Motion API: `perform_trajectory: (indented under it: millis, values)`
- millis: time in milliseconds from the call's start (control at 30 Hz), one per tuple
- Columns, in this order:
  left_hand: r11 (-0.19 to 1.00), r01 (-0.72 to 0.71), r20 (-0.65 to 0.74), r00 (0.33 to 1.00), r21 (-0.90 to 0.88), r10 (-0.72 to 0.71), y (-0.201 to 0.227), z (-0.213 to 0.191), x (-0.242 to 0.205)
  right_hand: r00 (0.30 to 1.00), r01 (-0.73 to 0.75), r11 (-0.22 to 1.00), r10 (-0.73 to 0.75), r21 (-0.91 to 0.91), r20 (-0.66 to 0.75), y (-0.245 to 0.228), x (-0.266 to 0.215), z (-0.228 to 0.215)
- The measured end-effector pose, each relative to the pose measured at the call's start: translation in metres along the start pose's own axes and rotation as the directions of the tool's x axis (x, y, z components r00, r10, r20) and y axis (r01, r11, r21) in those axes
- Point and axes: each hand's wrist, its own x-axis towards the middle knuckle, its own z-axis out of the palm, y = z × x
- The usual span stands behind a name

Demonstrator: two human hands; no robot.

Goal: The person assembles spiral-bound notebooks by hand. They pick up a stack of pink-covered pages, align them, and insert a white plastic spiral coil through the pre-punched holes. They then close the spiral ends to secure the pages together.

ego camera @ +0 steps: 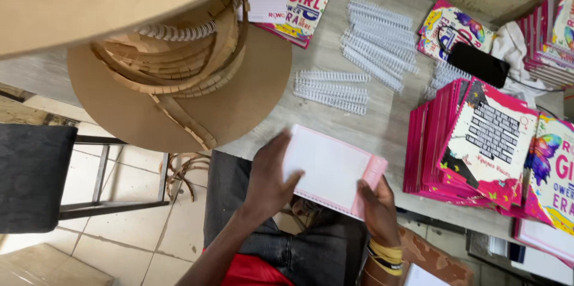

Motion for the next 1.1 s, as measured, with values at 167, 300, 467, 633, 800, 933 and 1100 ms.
perform_trajectory:
  millis: [167, 300, 467, 633, 800, 933, 1100]
  values:
    - [0.214, 0.758, 0.584, 0.622, -0.616, -0.522, 0.000, -0.013, 0.029, 0.990, -0.122, 0.983, 0.130, 0.139, -0.053, -0.002, -0.001, -0.014]
    - [0.665, 0.609, 0.372, 0.792, -0.433, -0.484, 0.001, -0.002, 0.038, 0.992, 0.101, 0.966, -0.117, -0.239, -0.056, 0.007, 0.013, -0.022]
    - [0.717, 0.410, 0.164, 0.906, -0.564, -0.389, 0.015, -0.014, 0.057, 0.944, 0.248, 0.922, -0.299, -0.297, -0.140, 0.009, 0.019, -0.020]
    - [0.685, 0.423, 0.141, 0.892, -0.593, -0.429, -0.022, 0.024, 0.043, 0.918, 0.322, 0.862, -0.386, -0.392, -0.094, 0.022, 0.028, -0.012]
    - [0.749, 0.397, 0.106, 0.908, -0.531, -0.406, -0.047, 0.048, 0.032, 0.908, 0.277, 0.797, -0.400, -0.537, -0.125, 0.043, 0.034, -0.021]
    - [0.812, 0.382, 0.078, 0.918, -0.441, -0.389, -0.048, 0.049, 0.025, 0.885, 0.298, 0.838, -0.422, -0.458, -0.197, 0.057, 0.039, -0.024]
    - [0.789, 0.483, 0.181, 0.875, -0.381, -0.448, -0.003, 0.010, 0.007, 0.900, 0.248, 0.908, -0.345, -0.338, -0.267, 0.033, 0.026, -0.021]
